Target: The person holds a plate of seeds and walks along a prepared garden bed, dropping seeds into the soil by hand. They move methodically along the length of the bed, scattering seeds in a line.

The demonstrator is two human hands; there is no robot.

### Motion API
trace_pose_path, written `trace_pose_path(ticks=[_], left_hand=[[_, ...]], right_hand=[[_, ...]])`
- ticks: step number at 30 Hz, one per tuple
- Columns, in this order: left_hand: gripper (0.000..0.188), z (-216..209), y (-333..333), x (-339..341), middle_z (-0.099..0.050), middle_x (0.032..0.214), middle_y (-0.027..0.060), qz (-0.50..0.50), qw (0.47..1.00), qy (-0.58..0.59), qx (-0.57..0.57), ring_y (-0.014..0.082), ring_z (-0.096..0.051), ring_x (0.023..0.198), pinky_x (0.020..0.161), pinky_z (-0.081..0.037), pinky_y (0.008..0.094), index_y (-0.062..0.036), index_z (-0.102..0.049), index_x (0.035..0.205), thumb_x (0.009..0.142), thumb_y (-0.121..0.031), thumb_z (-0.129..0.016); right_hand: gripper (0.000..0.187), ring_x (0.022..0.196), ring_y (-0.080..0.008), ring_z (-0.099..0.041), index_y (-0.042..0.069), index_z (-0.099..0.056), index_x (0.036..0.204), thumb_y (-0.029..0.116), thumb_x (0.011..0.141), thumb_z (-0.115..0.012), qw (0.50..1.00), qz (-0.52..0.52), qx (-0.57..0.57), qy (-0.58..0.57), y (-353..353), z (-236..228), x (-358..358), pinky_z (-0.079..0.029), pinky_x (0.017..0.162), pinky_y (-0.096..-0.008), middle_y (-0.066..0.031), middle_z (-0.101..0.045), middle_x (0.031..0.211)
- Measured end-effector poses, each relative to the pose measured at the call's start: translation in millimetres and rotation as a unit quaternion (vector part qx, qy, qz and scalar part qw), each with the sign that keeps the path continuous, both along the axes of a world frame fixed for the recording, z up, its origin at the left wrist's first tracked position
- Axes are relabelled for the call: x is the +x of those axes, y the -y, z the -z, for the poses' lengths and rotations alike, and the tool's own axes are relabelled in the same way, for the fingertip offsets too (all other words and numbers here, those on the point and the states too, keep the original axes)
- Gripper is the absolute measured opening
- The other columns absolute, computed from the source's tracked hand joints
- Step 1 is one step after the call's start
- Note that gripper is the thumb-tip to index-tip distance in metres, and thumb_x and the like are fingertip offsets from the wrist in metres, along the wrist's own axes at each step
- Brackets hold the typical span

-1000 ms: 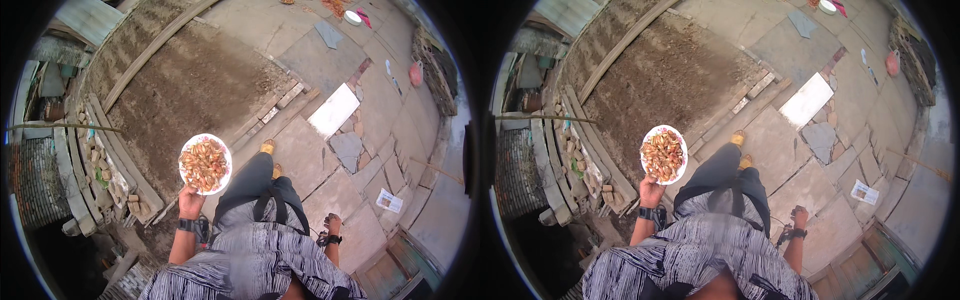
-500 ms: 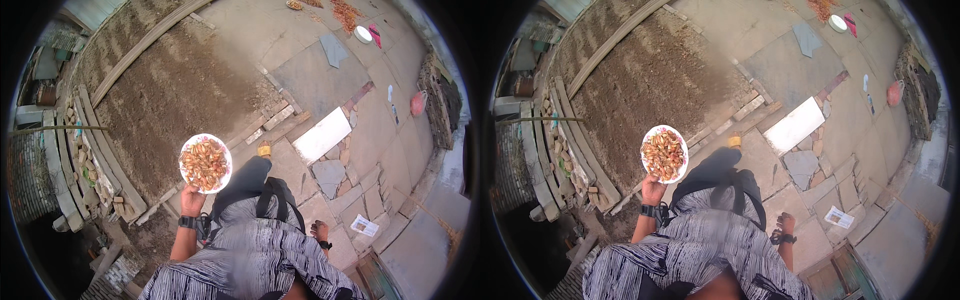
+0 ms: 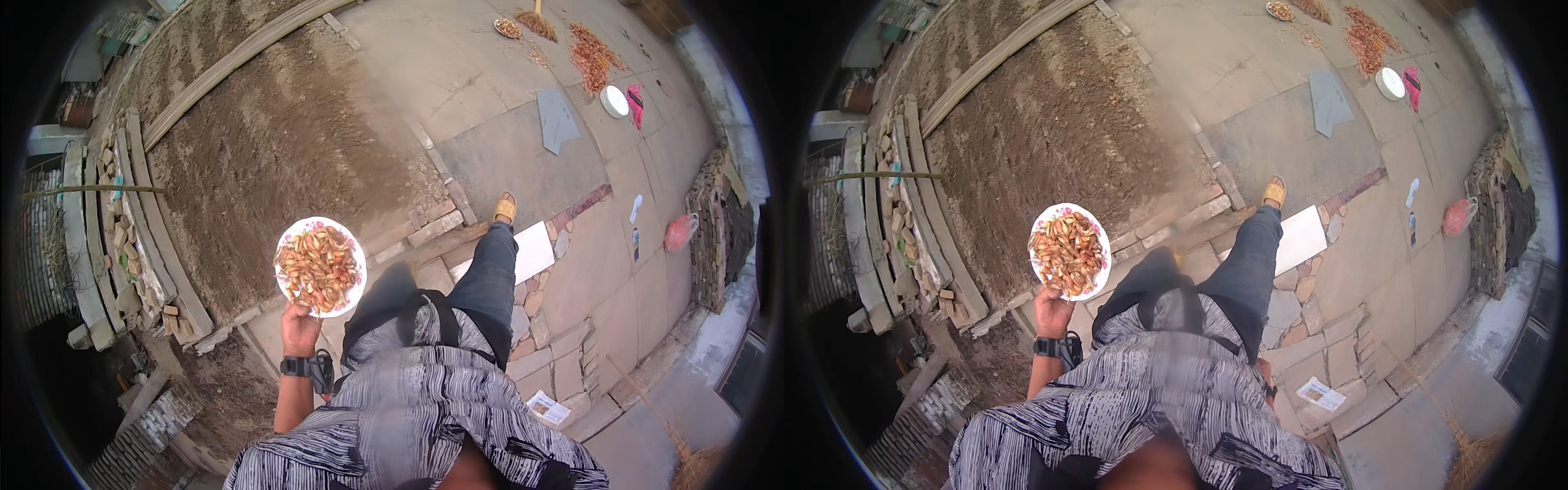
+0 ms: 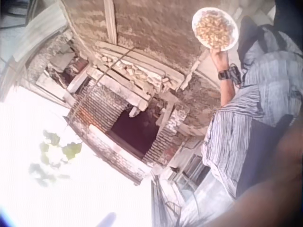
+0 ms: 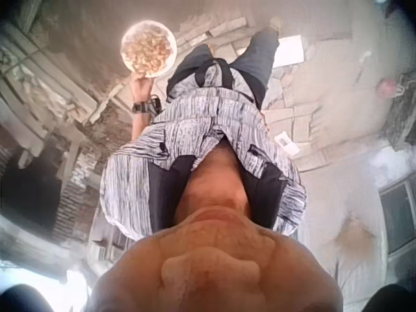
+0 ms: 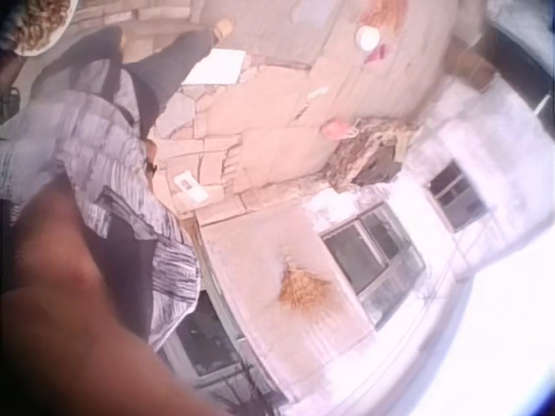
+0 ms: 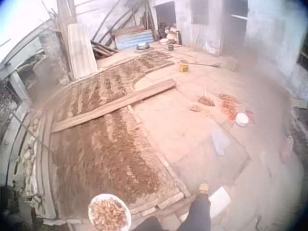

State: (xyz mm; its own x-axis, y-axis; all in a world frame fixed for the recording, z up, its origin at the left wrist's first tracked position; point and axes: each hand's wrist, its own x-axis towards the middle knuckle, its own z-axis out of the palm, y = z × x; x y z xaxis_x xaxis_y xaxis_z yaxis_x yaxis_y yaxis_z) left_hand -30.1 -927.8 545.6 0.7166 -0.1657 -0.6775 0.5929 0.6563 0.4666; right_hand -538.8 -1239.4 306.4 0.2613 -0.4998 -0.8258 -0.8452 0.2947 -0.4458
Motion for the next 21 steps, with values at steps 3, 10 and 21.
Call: trace_pose_path(ticks=[3,10,21], left_hand=[[0.074,26,30,-16,-0.049,0.131,0.0135,-0.066,0.998,0.020,-0.005,0.0310,-0.050,0.118,0.100,-0.041,0.0463,-0.0025,-0.037,0.135,0.062,0.010,-0.043],[0.073,75,216,-21,-0.047,0.134,0.0164,-0.167,0.980,0.102,-0.040,0.0321,-0.045,0.124,0.106,-0.037,0.0468,0.0004,-0.037,0.135,0.063,0.008,-0.048],[0.070,84,370,-56,-0.051,0.129,0.0167,-0.199,0.979,0.036,-0.014,0.0318,-0.052,0.116,0.100,-0.042,0.0456,0.0023,-0.038,0.133,0.063,0.007,-0.046]], right_hand=[[0.014,0.057,-0.0203,-0.057,0.001,-0.063,0.077,0.011,0.081,-0.053,0.996,0.040,0.066,-0.036,95,-36,85,-0.047,0.047,-0.0348,-0.0080,-0.059,0.066],[0.014,0.054,-0.0174,-0.054,0.001,-0.062,0.081,0.013,0.081,-0.054,0.994,0.024,0.108,-0.015,386,68,167,-0.046,0.047,-0.0325,-0.0074,-0.058,0.066],[0.018,0.055,-0.0137,-0.056,0.002,-0.062,0.095,0.012,0.083,-0.054,0.992,-0.047,0.119,-0.015,520,31,265,-0.046,0.047,-0.0272,-0.0068,-0.061,0.071]])
